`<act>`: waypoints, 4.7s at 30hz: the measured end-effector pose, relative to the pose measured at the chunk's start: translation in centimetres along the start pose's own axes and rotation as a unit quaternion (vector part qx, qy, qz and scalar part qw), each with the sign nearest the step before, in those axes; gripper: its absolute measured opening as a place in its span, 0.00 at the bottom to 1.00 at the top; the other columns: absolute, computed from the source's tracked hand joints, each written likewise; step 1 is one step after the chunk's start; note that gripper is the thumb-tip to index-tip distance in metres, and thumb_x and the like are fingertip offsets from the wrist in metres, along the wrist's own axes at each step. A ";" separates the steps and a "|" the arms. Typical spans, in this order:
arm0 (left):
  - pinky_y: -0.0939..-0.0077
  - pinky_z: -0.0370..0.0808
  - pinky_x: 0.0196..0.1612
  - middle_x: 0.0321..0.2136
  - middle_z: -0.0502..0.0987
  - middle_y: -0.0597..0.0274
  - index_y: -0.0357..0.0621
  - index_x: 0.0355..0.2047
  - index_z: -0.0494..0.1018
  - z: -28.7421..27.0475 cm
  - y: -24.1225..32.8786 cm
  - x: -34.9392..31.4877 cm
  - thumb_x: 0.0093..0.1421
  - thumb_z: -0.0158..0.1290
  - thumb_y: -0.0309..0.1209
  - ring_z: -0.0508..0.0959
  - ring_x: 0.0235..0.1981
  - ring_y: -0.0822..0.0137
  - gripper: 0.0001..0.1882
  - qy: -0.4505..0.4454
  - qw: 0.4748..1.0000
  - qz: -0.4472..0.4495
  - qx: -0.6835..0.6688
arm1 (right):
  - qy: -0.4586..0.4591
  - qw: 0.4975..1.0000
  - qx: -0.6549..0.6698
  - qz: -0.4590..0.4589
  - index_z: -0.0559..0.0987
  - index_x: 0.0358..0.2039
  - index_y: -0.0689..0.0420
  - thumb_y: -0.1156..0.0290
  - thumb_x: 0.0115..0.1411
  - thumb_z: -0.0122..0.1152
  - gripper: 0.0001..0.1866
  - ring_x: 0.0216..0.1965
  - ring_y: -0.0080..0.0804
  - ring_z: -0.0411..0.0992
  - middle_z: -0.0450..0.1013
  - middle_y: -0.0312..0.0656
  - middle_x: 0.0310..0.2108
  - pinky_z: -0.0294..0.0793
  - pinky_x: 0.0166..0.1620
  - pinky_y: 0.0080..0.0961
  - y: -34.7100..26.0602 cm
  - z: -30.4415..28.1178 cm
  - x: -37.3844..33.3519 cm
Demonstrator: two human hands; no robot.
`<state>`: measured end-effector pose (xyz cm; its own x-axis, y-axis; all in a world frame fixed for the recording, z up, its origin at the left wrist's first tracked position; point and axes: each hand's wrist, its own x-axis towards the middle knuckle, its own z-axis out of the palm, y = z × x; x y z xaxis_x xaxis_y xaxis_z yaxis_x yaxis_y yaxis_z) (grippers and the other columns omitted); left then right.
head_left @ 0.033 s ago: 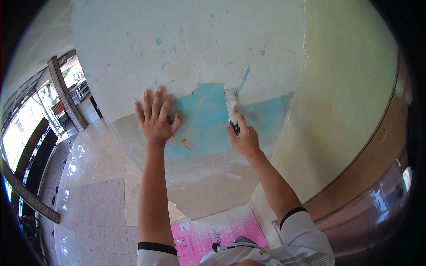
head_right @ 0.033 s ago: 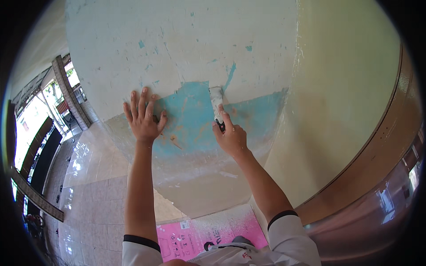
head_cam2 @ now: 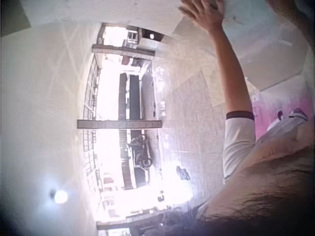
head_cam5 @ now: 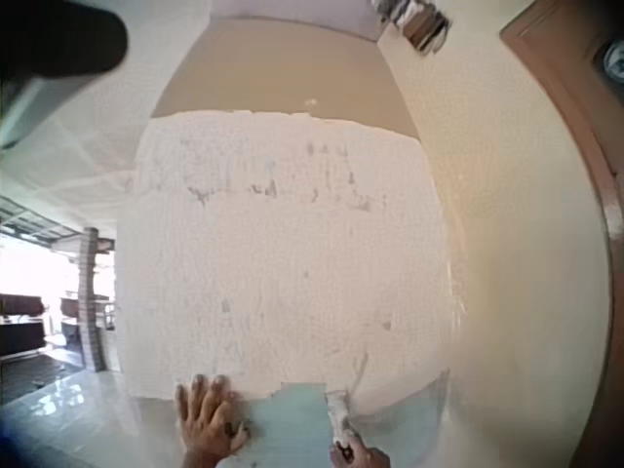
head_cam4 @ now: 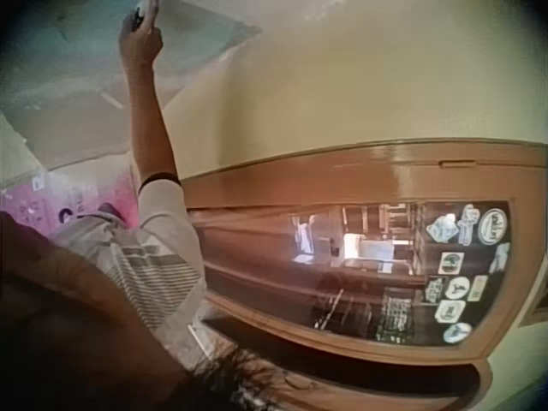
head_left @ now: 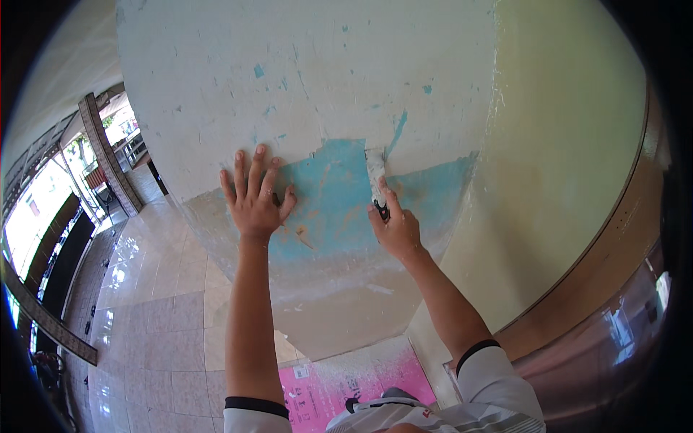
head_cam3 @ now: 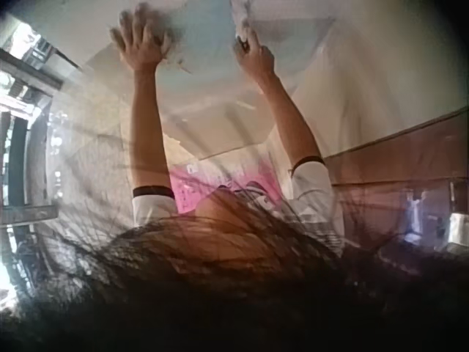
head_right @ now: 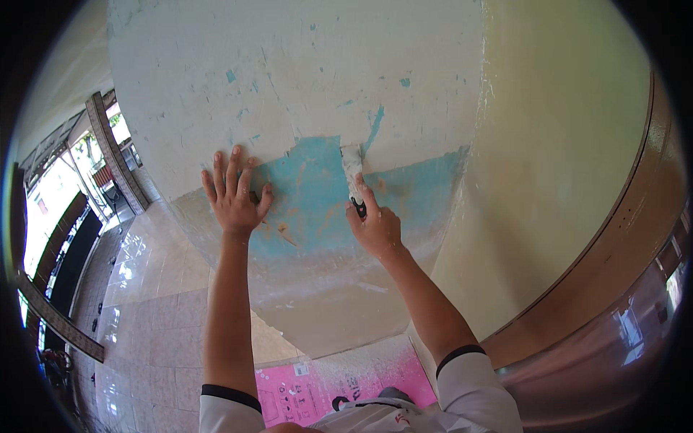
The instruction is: The person scrapes old paint and filler from a wall using a putty knife.
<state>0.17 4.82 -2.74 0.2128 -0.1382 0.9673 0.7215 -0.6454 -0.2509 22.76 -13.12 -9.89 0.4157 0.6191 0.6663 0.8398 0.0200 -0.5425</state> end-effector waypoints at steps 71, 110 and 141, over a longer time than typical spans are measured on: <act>0.48 0.45 0.74 0.66 0.70 0.64 0.55 0.56 0.75 -0.1 -0.4 -0.2 0.63 0.52 0.49 0.62 0.71 0.52 0.24 -0.011 1.000 0.003 0.006 | 0.066 0.909 0.385 0.142 0.68 0.64 0.51 0.57 0.76 0.46 0.21 0.21 0.21 0.70 0.70 0.35 0.27 0.71 0.23 0.23 2.5 -3.1 2.4; 0.47 0.45 0.74 0.66 0.70 0.62 0.55 0.54 0.74 -0.1 -0.7 -0.3 0.62 0.51 0.48 0.62 0.71 0.51 0.23 -0.005 1.000 0.009 0.011 | 0.048 0.995 -0.087 -0.006 0.56 0.75 0.41 0.63 0.68 0.58 0.37 0.29 0.53 0.79 0.81 0.50 0.30 0.79 0.31 0.44 5.2 -2.4 1.9; 0.49 0.45 0.74 0.65 0.71 0.62 0.53 0.49 0.73 -0.1 -0.3 -0.1 0.62 0.54 0.47 0.63 0.70 0.51 0.19 -0.002 1.000 0.001 0.003 | 0.098 0.991 -0.096 -0.011 0.63 0.72 0.44 0.56 0.69 0.58 0.33 0.19 0.42 0.76 0.75 0.43 0.18 0.75 0.25 0.35 7.4 0.8 -0.2</act>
<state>-0.12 4.99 -2.73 0.2178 -0.1366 0.9664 0.7251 -0.6401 -0.2539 28.56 -12.48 -14.45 0.4411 0.4558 0.7731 0.8922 -0.1300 -0.4325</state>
